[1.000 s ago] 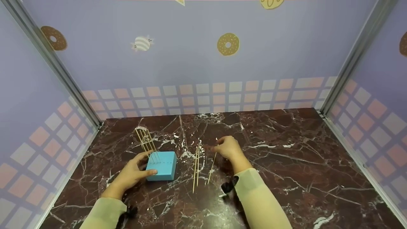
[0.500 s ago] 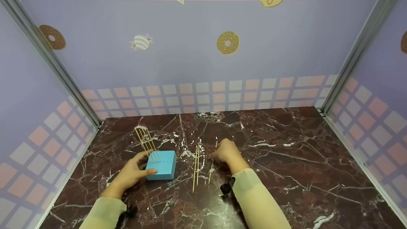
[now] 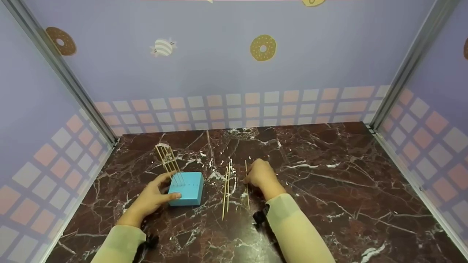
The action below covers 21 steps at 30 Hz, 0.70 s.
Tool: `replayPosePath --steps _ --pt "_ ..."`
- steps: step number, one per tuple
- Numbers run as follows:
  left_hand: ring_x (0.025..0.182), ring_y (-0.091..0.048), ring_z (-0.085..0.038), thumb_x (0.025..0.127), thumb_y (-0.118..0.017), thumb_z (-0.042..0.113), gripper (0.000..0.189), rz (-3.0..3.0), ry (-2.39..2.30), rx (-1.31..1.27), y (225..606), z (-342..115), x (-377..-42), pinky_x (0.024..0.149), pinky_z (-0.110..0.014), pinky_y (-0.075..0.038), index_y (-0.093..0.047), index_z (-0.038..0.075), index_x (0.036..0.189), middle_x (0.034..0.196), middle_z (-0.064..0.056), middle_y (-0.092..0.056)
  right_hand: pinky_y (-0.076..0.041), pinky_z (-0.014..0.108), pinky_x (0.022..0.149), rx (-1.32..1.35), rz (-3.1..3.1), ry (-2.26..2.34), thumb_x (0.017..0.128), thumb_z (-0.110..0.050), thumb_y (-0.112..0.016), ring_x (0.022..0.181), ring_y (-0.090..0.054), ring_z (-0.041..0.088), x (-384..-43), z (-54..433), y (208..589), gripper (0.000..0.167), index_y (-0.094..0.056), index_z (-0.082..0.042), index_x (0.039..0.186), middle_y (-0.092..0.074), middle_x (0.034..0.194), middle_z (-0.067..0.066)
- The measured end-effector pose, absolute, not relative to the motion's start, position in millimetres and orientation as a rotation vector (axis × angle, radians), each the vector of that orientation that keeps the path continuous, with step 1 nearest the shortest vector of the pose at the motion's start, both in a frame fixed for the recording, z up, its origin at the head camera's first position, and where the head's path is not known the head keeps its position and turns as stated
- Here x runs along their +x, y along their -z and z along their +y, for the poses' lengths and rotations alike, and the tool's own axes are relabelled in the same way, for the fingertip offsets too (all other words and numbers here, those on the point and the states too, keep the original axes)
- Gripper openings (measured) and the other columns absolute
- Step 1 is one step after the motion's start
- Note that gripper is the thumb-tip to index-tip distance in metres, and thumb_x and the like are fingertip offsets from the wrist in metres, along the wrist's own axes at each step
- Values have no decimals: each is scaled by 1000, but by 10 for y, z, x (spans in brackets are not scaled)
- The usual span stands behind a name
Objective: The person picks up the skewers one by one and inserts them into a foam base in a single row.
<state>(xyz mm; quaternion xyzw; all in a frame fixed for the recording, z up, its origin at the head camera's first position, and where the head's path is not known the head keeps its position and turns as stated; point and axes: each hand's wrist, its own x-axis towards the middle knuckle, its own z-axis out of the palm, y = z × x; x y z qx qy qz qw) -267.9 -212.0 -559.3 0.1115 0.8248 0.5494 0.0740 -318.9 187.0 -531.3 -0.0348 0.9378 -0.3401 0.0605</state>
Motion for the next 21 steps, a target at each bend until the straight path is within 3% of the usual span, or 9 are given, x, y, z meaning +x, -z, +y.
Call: replayPosePath --steps 10,14,17,21 --pt "161 -42 -61 90 -98 30 103 2464 -1673 306 5592 -2107 -2678 133 -66 -45 -43 7 174 180 -23 -36 -64 58 114 -121 2847 933 83 1 -89 128 -77 47 -3168 1843 5276 28 -91 -6 110 -87 118 18" --pt "161 -43 -61 90 -98 30 104 2469 -1668 302 5589 -2104 -2673 133 -66 -45 -43 7 174 180 -24 -36 -66 57 110 -143 2845 931 81 3 -85 122 -79 47 -3198 1874 5300 28 -92 -7 106 -87 115 19" --pt "161 -43 -61 89 -98 30 104 2473 -1665 300 5594 -2105 -2676 133 -66 -45 -43 7 174 180 -24 -36 -70 53 99 -179 2871 925 76 2 -82 112 -82 43 -3307 1930 5449 29 -93 -10 101 -88 107 17" --pt "162 -43 -60 89 -98 31 104 2477 -1663 303 5590 -2109 -2673 133 -65 -45 -43 6 174 180 -24 -36 -70 53 97 -175 2861 934 76 2 -79 111 -82 42 -3392 1960 5553 31 -93 -10 102 -88 105 15"
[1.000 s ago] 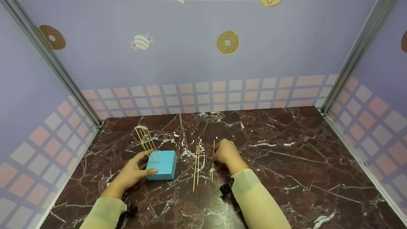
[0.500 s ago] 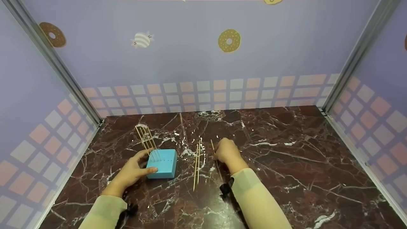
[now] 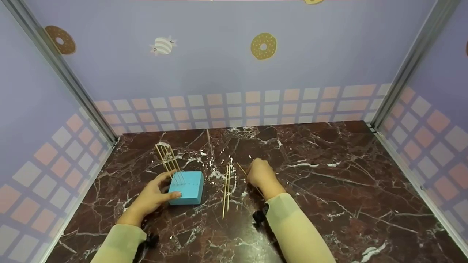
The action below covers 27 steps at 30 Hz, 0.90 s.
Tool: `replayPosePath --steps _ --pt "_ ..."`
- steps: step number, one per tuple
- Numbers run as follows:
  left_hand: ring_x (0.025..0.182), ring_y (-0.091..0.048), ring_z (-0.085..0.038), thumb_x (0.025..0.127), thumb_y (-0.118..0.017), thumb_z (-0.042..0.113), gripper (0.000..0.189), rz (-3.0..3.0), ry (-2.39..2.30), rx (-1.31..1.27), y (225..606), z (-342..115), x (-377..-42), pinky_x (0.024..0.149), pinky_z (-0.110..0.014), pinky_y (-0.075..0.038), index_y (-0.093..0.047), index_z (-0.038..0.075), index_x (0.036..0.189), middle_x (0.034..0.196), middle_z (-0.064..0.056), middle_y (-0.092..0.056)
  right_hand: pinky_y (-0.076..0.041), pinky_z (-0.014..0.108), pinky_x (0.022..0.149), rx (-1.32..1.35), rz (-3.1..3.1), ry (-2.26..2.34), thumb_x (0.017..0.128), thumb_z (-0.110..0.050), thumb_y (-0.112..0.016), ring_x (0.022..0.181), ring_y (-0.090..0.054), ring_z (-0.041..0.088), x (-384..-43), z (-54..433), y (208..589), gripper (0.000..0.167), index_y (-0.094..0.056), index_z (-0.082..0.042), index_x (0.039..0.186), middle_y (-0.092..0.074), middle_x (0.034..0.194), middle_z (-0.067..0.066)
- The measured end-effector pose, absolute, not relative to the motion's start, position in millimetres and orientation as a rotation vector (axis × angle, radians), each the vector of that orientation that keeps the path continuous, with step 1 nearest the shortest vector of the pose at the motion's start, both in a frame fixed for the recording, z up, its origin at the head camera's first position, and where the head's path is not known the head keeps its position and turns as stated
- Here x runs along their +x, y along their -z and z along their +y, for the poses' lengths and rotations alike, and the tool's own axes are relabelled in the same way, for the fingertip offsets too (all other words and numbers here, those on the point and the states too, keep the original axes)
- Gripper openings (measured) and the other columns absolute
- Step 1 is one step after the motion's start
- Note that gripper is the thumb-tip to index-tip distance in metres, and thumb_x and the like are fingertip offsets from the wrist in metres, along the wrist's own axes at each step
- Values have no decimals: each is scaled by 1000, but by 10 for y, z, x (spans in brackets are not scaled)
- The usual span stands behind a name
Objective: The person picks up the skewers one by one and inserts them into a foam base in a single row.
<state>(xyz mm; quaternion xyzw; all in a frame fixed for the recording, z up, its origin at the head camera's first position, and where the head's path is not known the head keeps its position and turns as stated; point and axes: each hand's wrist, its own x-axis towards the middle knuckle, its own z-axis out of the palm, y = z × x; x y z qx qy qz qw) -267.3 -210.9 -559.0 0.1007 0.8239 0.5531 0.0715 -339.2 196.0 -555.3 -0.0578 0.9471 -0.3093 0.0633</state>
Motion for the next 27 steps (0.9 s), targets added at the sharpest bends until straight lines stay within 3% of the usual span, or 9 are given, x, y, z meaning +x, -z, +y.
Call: replayPosePath --steps 4,8,11,15,22,27 --pt "163 -42 -58 89 -99 32 104 2475 -1661 294 5575 -2108 -2670 134 -64 -44 -44 8 174 181 -22 -36 -70 54 96 -171 2837 973 78 -2 -82 108 -81 44 -3392 1974 5513 27 -91 -5 104 -87 106 19" --pt "164 -42 -57 89 -99 33 104 2475 -1657 300 5580 -2109 -2675 135 -64 -43 -44 9 174 181 -22 -35 -68 46 84 -167 2800 1032 80 -6 -83 93 -77 36 -3323 1966 5384 23 -90 -3 101 -85 99 18" --pt "163 -42 -58 90 -99 33 104 2479 -1653 316 5586 -2108 -2679 135 -65 -43 -43 9 175 181 -23 -35 -63 37 70 -141 2737 1140 87 -6 -79 79 -73 26 -3267 1945 5300 21 -84 2 106 -81 94 18" --pt "165 -39 -58 90 -99 34 105 2486 -1644 318 5593 -2116 -2675 135 -67 -41 -43 9 175 182 -23 -33 -63 29 60 -66 2608 1333 98 -3 -71 71 -66 18 -3199 1902 5198 22 -73 7 117 -72 96 13" --pt "165 -38 -59 90 -98 35 106 2479 -1656 322 5594 -2119 -2677 135 -67 -41 -42 9 176 182 -23 -33 -73 38 71 -41 2377 1612 103 11 -57 79 -68 21 -3175 1889 5156 30 -62 17 133 -64 102 13" --pt "164 -40 -58 89 -99 32 106 2470 -1674 324 5598 -2112 -2691 135 -65 -41 -42 8 175 181 -24 -35 -74 36 75 -29 2293 1718 105 13 -56 82 -68 20 -3190 1910 5136 39 -57 19 144 -62 106 14"
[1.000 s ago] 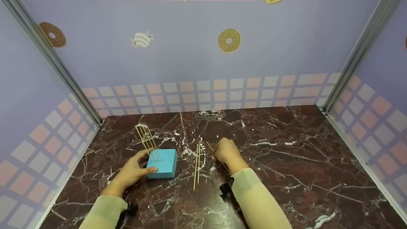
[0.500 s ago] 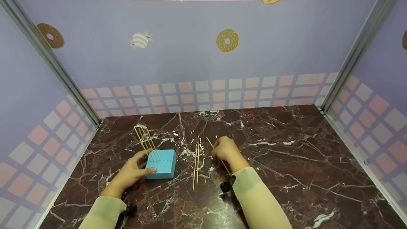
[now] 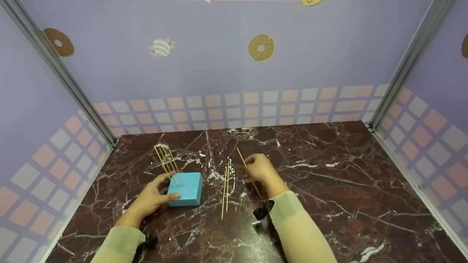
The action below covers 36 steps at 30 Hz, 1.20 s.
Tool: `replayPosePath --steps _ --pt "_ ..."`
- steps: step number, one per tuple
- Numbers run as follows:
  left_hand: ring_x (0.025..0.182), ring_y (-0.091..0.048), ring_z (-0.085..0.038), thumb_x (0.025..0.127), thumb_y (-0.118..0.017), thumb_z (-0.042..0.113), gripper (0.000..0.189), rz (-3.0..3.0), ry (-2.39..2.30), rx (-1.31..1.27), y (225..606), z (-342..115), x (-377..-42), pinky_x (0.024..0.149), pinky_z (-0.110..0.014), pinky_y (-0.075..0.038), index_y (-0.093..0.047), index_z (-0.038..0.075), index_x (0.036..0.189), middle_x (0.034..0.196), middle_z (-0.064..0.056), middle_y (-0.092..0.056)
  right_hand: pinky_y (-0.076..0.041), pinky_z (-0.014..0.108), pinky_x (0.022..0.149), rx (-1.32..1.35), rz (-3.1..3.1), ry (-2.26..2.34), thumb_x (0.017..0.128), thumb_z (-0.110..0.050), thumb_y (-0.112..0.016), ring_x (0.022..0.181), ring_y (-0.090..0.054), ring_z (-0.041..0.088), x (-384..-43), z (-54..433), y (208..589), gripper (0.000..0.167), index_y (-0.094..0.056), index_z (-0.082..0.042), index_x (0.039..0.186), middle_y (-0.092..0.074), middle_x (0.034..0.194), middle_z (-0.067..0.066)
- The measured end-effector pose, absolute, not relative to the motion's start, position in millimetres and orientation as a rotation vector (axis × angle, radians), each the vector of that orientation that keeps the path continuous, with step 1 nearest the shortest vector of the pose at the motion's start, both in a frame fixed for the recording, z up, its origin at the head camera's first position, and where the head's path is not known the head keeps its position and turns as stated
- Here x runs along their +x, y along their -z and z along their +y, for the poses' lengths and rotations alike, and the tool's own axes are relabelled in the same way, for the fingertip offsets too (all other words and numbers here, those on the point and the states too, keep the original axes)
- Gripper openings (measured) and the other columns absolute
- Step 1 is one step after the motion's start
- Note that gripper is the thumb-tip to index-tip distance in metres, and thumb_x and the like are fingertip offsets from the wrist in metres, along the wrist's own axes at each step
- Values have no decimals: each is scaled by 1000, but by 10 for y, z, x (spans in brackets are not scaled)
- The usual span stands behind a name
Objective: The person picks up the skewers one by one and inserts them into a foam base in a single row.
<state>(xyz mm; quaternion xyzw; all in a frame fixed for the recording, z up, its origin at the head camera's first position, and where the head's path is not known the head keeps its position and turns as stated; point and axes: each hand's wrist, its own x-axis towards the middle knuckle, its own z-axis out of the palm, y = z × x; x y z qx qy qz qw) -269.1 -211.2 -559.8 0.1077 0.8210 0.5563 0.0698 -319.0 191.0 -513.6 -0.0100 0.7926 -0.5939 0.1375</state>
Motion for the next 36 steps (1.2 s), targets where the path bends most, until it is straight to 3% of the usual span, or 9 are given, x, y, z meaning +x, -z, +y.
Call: replayPosePath --steps 5,12,17,25,32,36 --pt "164 -40 -59 88 -99 31 106 2467 -1679 320 5596 -2111 -2690 136 -64 -40 -43 7 175 180 -24 -35 -73 35 77 -30 2252 1801 106 13 -57 83 -67 19 -3205 1929 5111 38 -55 18 144 -61 105 12" --pt "164 -39 -60 89 -99 31 106 2473 -1669 331 5596 -2116 -2685 135 -66 -41 -43 7 175 180 -24 -35 -72 33 82 -96 2214 1851 102 12 -63 87 -70 18 -3187 1930 5024 28 -63 12 131 -64 97 4" --pt "165 -38 -59 90 -99 33 106 2471 -1657 321 5594 -2120 -2680 135 -66 -41 -42 9 176 181 -23 -34 -65 23 77 -127 2217 1879 99 11 -66 89 -67 12 -3172 1921 4960 23 -71 2 119 -66 95 -1" --pt "165 -38 -59 89 -99 32 106 2464 -1659 324 5588 -2118 -2678 136 -65 -41 -41 9 176 182 -23 -34 -50 17 61 -137 2161 2035 97 14 -64 72 -58 8 -3147 1890 4928 22 -70 -1 112 -67 92 -2" --pt "165 -39 -58 90 -98 34 105 2468 -1668 330 5598 -2112 -2690 136 -65 -41 -42 9 176 182 -23 -34 -61 19 71 -117 2171 2111 100 9 -73 80 -63 8 -3129 1875 4890 19 -69 2 117 -64 97 -3" --pt "164 -41 -58 91 -98 33 105 2467 -1672 328 5601 -2116 -2690 135 -64 -42 -42 8 175 181 -23 -36 -61 20 71 -121 2165 2137 100 8 -74 81 -62 8 -3126 1849 4879 17 -72 -4 112 -65 96 -4"
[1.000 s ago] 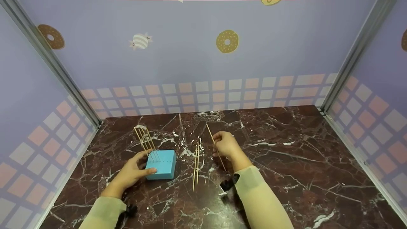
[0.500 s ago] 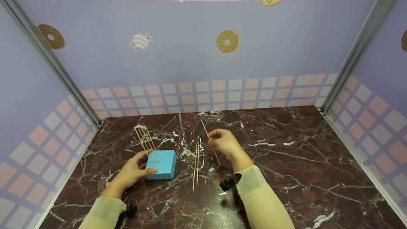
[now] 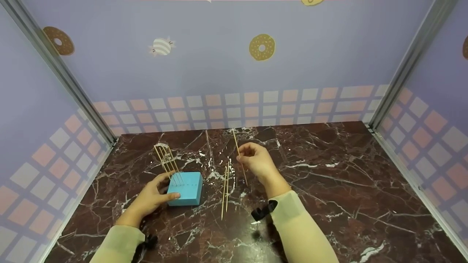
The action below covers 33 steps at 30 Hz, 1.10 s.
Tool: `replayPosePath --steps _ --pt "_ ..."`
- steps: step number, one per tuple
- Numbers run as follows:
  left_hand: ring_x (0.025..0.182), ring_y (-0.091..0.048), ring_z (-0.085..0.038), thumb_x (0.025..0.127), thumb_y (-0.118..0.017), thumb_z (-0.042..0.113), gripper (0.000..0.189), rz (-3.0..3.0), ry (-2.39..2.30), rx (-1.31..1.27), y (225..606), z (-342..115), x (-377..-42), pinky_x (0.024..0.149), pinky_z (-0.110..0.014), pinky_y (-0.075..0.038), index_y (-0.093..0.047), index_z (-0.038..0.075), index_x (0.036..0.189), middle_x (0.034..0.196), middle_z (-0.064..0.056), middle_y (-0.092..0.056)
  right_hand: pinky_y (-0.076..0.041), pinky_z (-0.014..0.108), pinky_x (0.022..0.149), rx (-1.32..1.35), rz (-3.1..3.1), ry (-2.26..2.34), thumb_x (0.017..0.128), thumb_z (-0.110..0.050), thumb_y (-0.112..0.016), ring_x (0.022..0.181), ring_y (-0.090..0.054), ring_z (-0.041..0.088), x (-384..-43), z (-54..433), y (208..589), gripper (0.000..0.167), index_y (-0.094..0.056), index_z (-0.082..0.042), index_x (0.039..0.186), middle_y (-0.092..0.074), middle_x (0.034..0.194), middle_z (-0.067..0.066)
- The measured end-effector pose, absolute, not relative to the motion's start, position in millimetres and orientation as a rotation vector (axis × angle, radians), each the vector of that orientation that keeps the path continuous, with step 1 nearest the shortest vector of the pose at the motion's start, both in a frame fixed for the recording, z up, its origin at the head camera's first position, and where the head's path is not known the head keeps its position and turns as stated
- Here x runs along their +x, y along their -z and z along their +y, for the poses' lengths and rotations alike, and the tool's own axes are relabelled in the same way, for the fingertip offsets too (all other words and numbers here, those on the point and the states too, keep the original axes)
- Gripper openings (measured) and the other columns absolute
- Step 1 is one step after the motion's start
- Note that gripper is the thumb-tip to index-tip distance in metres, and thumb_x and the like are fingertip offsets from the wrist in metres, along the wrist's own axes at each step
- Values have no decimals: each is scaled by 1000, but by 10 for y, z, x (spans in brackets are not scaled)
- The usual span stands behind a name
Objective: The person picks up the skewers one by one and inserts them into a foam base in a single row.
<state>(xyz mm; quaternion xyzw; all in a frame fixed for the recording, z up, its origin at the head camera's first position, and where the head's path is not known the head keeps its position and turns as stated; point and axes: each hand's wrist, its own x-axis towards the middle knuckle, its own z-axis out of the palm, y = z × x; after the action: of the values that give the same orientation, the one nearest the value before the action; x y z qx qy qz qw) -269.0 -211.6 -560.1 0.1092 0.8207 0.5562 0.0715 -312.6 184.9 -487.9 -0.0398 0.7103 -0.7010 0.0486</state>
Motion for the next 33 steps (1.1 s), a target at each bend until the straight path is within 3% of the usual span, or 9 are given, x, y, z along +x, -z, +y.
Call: replayPosePath --steps 11,23,30,33 --pt "164 -40 -59 89 -99 31 106 2472 -1663 311 5599 -2126 -2671 135 -65 -42 -42 8 175 181 -24 -34 -58 21 67 -137 2144 2225 100 8 -76 78 -62 9 -3107 1712 4845 17 -71 -7 108 -66 95 -4" --pt "165 -38 -58 90 -98 27 104 2448 -1694 322 5603 -2104 -2689 136 -64 -40 -42 4 174 181 -26 -34 -59 23 65 -205 2127 2283 100 6 -77 75 -64 11 -3101 1471 4767 16 -72 0 114 -69 95 -3" --pt "165 -39 -57 90 -98 25 102 2461 -1686 321 5596 -2106 -2695 136 -64 -40 -43 4 174 181 -25 -35 -55 19 62 -246 2066 2342 97 8 -79 74 -64 10 -3079 1282 4728 16 -77 -5 105 -70 91 -4" --pt "166 -38 -56 91 -98 23 101 2460 -1696 321 5592 -2112 -2690 137 -65 -39 -44 3 173 180 -25 -37 -58 20 69 -285 2025 2370 96 10 -80 79 -66 11 -3071 1186 4701 17 -79 -4 104 -72 92 -3"
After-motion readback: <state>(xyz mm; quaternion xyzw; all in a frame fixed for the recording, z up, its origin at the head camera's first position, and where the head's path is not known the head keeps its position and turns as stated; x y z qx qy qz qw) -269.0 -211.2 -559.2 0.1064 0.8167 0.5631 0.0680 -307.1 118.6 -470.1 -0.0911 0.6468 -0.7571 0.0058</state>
